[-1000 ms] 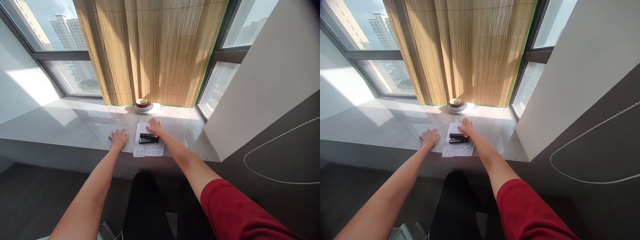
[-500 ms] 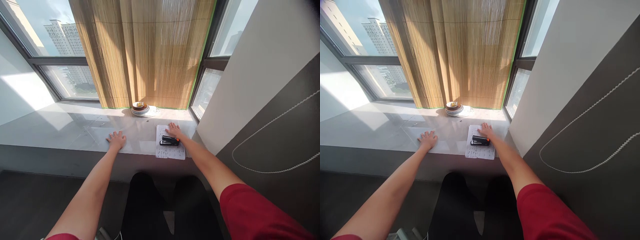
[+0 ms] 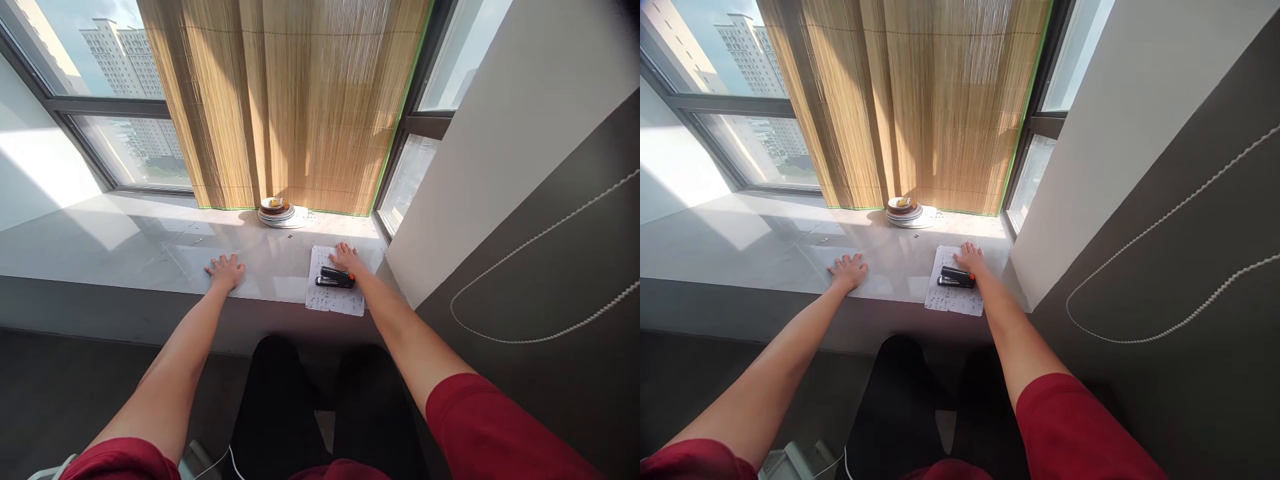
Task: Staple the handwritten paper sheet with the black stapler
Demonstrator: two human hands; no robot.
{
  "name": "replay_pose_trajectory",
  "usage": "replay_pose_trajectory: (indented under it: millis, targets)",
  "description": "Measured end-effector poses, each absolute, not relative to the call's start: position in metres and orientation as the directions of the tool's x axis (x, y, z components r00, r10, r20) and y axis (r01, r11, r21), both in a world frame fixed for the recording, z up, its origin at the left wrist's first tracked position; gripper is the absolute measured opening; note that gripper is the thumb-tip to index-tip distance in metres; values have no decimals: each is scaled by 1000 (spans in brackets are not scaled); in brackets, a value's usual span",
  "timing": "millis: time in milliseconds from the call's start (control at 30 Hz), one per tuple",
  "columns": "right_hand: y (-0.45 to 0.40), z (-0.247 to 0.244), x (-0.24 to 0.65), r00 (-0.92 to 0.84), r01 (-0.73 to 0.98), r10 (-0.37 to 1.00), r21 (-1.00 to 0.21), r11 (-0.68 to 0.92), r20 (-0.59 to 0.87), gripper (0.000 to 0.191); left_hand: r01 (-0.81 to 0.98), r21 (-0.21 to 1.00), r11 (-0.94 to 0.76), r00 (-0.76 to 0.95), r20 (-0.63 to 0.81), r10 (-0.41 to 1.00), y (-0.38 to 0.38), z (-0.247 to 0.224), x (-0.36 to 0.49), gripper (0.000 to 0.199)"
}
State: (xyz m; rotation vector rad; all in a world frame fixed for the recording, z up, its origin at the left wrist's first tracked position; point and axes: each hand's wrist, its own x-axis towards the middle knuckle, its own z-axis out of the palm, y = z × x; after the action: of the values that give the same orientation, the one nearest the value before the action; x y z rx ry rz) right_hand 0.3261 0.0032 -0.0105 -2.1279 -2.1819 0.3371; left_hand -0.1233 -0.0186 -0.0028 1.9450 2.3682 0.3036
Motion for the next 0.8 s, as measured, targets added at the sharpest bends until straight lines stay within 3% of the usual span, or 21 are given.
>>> replay_pose_trajectory:
  millis: [300, 500, 667, 800]
  targets:
    - [10, -12, 314, -74, 971, 994, -235, 53, -80, 85, 965, 167, 203, -214, 45, 976, -18, 0, -123, 61]
    - [11, -12, 292, -121, 942, 993, -314, 115, 2, 75, 966, 159, 204, -215, 53, 975, -17, -1, -123, 61]
    - [5, -3, 299, -92, 894, 978, -417, 163, 185, 48, 967, 153, 205, -217, 70, 974, -16, -3, -124, 61]
    - [-16, 0, 330, -140, 869, 974, -449, 207, 178, 32, 967, 154, 202, -217, 85, 973, -14, -5, -125, 60]
